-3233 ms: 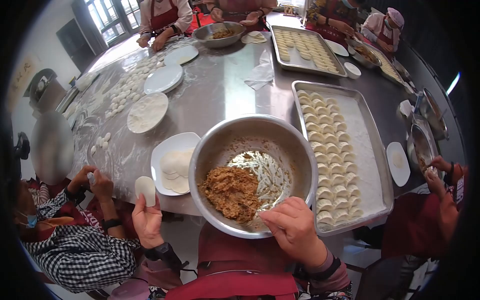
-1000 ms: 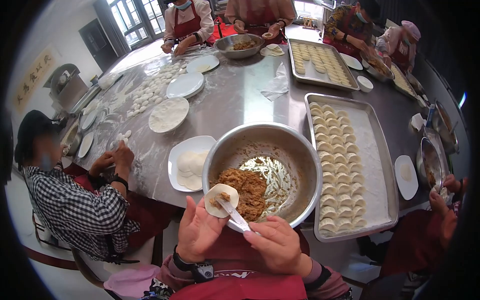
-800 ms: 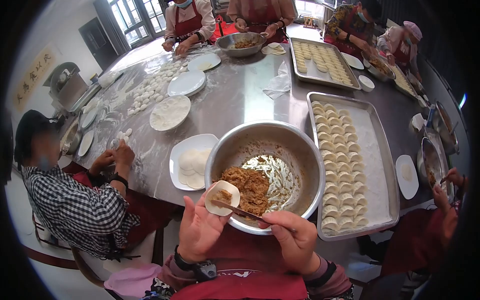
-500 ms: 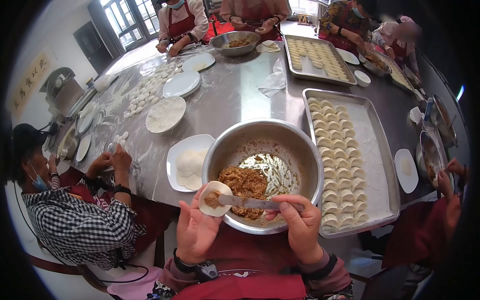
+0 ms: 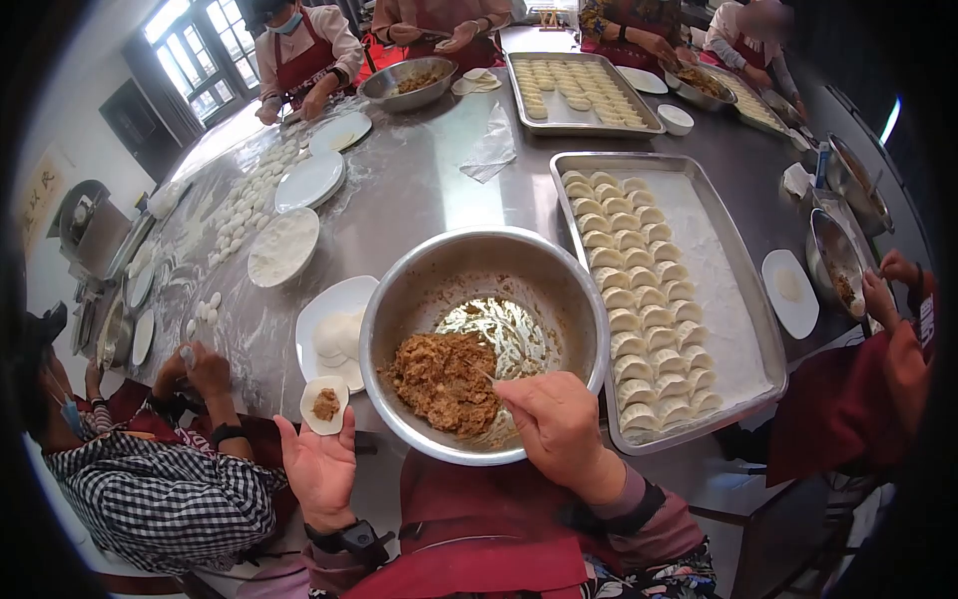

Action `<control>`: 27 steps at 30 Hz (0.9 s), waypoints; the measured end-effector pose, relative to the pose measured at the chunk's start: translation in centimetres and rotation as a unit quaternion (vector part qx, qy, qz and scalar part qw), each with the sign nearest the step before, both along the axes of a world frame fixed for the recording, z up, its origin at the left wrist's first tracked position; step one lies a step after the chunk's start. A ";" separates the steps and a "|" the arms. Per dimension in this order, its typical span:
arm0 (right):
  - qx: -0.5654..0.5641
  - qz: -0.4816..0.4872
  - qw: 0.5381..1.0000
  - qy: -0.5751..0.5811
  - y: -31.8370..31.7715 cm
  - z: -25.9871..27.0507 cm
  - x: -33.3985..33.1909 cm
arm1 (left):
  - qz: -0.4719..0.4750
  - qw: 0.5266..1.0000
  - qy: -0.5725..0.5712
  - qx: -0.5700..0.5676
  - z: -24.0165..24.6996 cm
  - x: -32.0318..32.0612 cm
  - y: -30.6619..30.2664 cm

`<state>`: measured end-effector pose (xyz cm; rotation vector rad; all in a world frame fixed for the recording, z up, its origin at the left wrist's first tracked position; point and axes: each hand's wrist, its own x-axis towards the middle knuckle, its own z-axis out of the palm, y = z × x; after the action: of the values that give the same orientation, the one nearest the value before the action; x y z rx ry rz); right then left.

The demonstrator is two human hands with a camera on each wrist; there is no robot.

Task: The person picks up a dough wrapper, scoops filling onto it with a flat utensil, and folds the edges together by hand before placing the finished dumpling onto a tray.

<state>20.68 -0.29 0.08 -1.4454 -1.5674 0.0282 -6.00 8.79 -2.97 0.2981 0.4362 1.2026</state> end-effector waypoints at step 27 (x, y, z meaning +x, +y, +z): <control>-0.093 0.049 0.903 0.416 -2.0 -1.4 -0.7 | -0.061 0.998 0.017 0.010 0.5 1.4 -1.8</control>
<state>19.99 -2.32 -1.27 -1.2367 -0.9278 0.7746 -4.55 7.04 -2.50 0.3588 0.4296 1.0841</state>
